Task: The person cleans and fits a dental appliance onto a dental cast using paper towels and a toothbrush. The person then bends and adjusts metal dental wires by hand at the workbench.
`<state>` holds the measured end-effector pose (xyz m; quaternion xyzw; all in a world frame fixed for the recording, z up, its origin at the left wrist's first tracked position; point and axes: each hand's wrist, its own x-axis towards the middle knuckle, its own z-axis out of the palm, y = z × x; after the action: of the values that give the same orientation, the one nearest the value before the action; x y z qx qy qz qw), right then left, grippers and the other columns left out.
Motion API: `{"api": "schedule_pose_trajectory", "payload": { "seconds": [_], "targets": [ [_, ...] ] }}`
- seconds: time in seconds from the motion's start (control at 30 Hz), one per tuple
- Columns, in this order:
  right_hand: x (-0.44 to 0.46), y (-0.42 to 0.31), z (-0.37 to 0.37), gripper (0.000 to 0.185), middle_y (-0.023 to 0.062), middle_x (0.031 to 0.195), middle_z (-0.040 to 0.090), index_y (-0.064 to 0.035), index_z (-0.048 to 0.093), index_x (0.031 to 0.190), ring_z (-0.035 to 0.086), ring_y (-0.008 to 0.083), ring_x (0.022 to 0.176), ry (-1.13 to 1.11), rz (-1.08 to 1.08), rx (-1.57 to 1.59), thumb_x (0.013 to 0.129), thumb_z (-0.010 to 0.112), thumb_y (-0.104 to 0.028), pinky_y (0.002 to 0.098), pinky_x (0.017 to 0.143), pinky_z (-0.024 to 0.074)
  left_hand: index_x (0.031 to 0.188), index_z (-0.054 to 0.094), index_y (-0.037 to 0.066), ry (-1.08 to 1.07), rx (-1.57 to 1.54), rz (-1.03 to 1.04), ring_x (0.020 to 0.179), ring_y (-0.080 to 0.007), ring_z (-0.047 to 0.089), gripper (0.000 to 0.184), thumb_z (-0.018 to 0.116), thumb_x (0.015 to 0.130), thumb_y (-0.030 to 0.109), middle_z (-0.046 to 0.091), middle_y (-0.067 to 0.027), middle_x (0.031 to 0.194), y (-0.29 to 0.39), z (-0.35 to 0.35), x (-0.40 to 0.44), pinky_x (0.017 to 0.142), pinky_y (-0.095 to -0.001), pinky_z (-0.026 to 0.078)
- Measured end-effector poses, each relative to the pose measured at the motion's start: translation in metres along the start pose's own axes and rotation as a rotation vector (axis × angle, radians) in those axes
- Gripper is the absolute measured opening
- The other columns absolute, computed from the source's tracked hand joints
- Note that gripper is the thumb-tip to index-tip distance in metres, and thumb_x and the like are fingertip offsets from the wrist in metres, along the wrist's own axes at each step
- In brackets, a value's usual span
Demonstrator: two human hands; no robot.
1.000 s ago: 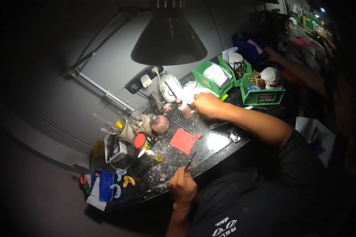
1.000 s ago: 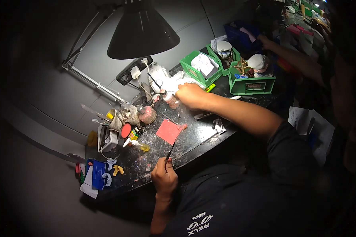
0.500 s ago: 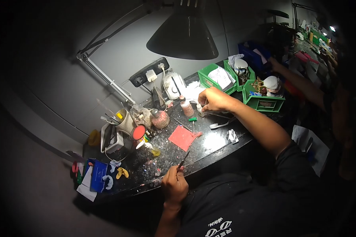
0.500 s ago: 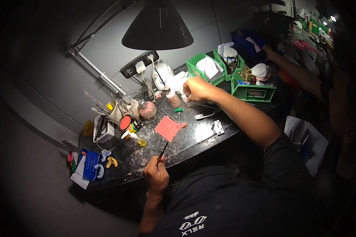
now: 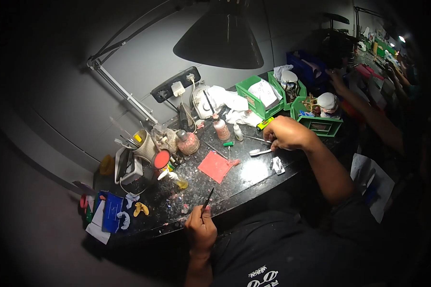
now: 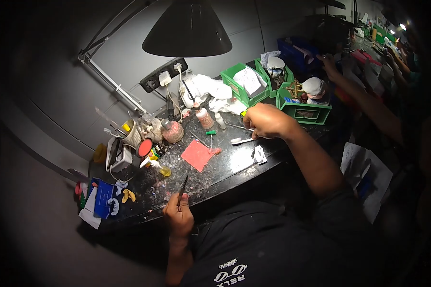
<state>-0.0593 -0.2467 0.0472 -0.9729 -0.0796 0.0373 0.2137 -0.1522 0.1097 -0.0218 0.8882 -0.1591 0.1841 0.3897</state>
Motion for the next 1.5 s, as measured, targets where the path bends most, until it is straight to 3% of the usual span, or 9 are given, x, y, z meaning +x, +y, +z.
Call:
{"api": "schedule_pose_trajectory", "payload": {
  "seconds": [0.2, 0.3, 0.47, 0.57, 0.67, 0.83, 1.23, 1.37, 1.5],
  "targets": [
    [-0.015, 0.013, 0.023, 0.012, 0.0150, 0.095, 0.075, -0.0015, 0.072, 0.090, 0.072, 0.0322, 0.091, 0.107, 0.101, -0.083, 0.079, 0.076, -0.003, 0.0411, 0.081, 0.0549, 0.089, 0.062, -0.001, -0.049, -0.020, -0.023, 0.067, -0.0400, 0.063, 0.014, 0.063, 0.098, 0.009, 0.063, -0.0194, 0.075, 0.008, 0.001, 0.005, 0.059, -0.0439, 0.046],
    [-0.022, 0.009, 0.039, 0.024, 0.0136, 0.101, 0.073, -0.0015, 0.072, 0.098, 0.069, 0.0320, 0.083, 0.588, -0.120, -0.269, 0.080, 0.082, -0.013, 0.0408, 0.077, 0.0552, 0.089, 0.062, 0.000, -0.065, -0.005, -0.027, 0.063, -0.0375, 0.061, 0.015, 0.065, 0.098, 0.012, 0.062, -0.0178, 0.073, 0.015, 0.002, 0.006, 0.057, -0.0427, 0.045],
    [-0.054, -0.075, 0.046, 0.027, 0.0100, 0.096, 0.074, -0.0029, 0.073, 0.104, 0.071, 0.0170, 0.087, 0.107, -0.332, 0.804, 0.088, 0.081, -0.023, 0.0295, 0.077, 0.0557, 0.090, 0.063, 0.001, -0.115, -0.048, -0.007, 0.057, -0.0309, 0.055, 0.018, 0.068, 0.097, 0.017, 0.060, -0.0147, 0.071, 0.028, 0.015, 0.005, 0.055, -0.0411, 0.043],
    [-0.058, -0.088, 0.072, 0.016, 0.0068, 0.096, 0.074, 0.0021, 0.071, 0.103, 0.070, 0.0116, 0.088, -0.066, -0.240, 1.113, 0.092, 0.076, -0.008, 0.0267, 0.080, 0.0556, 0.094, 0.067, 0.000, -0.174, -0.066, 0.028, 0.055, -0.0204, 0.053, 0.018, 0.066, 0.099, 0.017, 0.061, -0.0113, 0.069, 0.034, 0.019, 0.003, 0.055, -0.0339, 0.042],
    [-0.060, -0.085, 0.094, 0.013, 0.0057, 0.092, 0.074, 0.0041, 0.071, 0.102, 0.069, 0.0097, 0.086, -0.049, -0.308, 1.134, 0.092, 0.074, -0.005, 0.0259, 0.079, 0.0553, 0.098, 0.065, 0.001, -0.287, -0.175, 0.059, 0.053, -0.0301, 0.053, 0.018, 0.063, 0.100, 0.019, 0.060, -0.0142, 0.071, 0.030, 0.020, 0.001, 0.056, -0.0399, 0.045],
    [-0.066, -0.085, 0.109, 0.008, 0.0054, 0.089, 0.074, 0.0023, 0.072, 0.098, 0.068, 0.0083, 0.084, 0.030, -0.394, 1.065, 0.093, 0.073, -0.004, 0.0249, 0.076, 0.0552, 0.102, 0.067, -0.002, -0.523, -0.606, -0.337, 0.087, -0.0059, 0.059, 0.019, 0.058, 0.106, 0.015, 0.066, 0.0006, 0.090, 0.023, 0.014, 0.003, 0.073, -0.0243, 0.046],
    [-0.069, -0.088, 0.117, 0.017, 0.0012, 0.083, 0.071, 0.0010, 0.074, 0.100, 0.062, 0.0050, 0.073, -0.138, -0.080, 1.365, 0.093, 0.076, -0.015, 0.0214, 0.066, 0.0495, 0.104, 0.067, -0.003, -0.179, -0.352, 0.043, 0.078, -0.0111, 0.060, 0.009, 0.065, 0.096, -0.003, 0.065, -0.0065, 0.089, 0.031, 0.023, -0.005, 0.072, -0.0231, 0.047],
    [-0.070, -0.088, 0.129, 0.013, 0.0010, 0.088, 0.069, 0.0000, 0.073, 0.099, 0.060, 0.0044, 0.071, 0.000, -0.157, 1.350, 0.094, 0.075, -0.012, 0.0212, 0.061, 0.0475, 0.109, 0.069, -0.004, -0.084, -0.312, 0.196, 0.075, -0.0213, 0.065, 0.024, 0.067, 0.086, -0.013, 0.066, -0.0139, 0.086, 0.031, 0.026, -0.007, 0.070, -0.0290, 0.051],
    [-0.074, -0.097, 0.130, 0.010, -0.0026, 0.085, 0.066, -0.0012, 0.072, 0.098, 0.057, 0.0005, 0.074, 0.202, -0.120, 1.452, 0.094, 0.074, -0.010, 0.0190, 0.064, 0.0444, 0.112, 0.070, -0.004, -0.091, -0.312, 0.186, 0.076, -0.0200, 0.065, 0.028, 0.067, 0.086, -0.014, 0.065, -0.0139, 0.085, 0.028, 0.024, -0.011, 0.070, -0.0287, 0.051]
  ]
}}
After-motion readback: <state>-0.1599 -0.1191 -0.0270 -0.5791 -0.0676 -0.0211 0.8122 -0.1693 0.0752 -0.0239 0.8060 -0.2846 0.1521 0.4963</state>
